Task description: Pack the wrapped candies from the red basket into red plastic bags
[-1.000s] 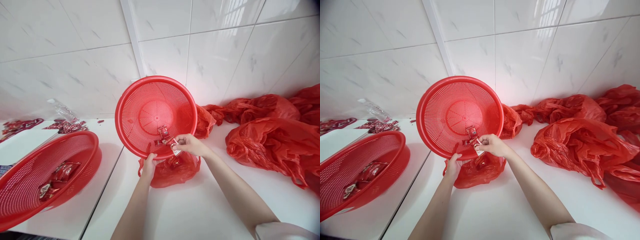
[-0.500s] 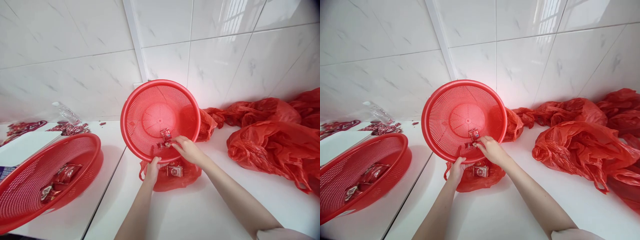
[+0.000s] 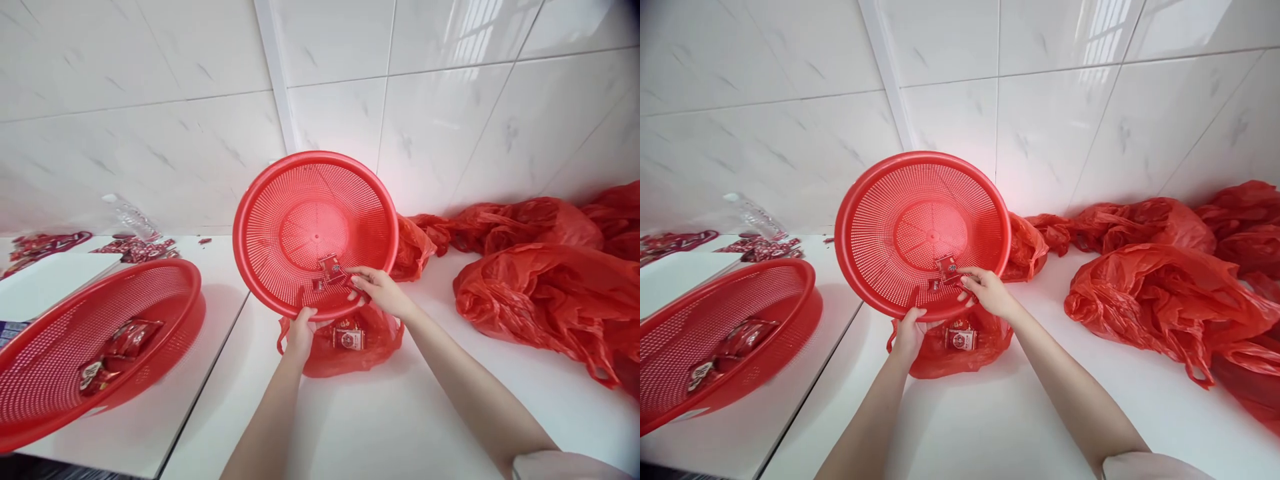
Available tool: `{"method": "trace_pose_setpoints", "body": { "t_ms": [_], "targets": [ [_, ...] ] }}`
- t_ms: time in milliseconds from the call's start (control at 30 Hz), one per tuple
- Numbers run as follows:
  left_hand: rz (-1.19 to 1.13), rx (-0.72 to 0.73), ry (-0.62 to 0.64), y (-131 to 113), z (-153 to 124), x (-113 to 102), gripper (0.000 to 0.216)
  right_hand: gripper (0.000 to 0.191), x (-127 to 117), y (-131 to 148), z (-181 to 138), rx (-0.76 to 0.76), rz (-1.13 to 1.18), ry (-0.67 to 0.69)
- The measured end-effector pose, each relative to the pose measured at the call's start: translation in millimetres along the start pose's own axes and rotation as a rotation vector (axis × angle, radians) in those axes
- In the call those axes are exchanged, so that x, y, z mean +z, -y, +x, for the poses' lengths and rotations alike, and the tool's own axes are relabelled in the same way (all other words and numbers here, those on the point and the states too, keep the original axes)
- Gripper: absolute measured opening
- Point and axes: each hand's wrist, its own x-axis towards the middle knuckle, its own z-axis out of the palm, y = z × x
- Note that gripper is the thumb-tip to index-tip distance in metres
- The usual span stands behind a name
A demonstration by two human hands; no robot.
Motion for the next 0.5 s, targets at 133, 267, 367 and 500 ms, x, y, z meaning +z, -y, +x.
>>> {"method": "trace_pose_setpoints", "body": {
  "t_ms": [133, 267, 367, 500],
  "targets": [
    [-0.034, 0.003, -0.062, -7, 4, -2, 0.031, 0.034, 4, 6, -9, -0.075, -0.161, 0.087],
    [-0.042, 0.008, -0.049, -6, 6, -3, 0.034, 0.023, 8, 13, -14, -0.207, -0.381, 0.068],
    [-0.010, 0.013, -0.012, 2, 2, 0, 0.040, 0.020, 12, 13, -13, -0.299, -0.475, -0.043],
    [0.052, -0.067, 0.065, 20, -11, 8, 0.039, 0.028, 22, -2, -9, -0.333, -0.631, -0.082]
  ]
}}
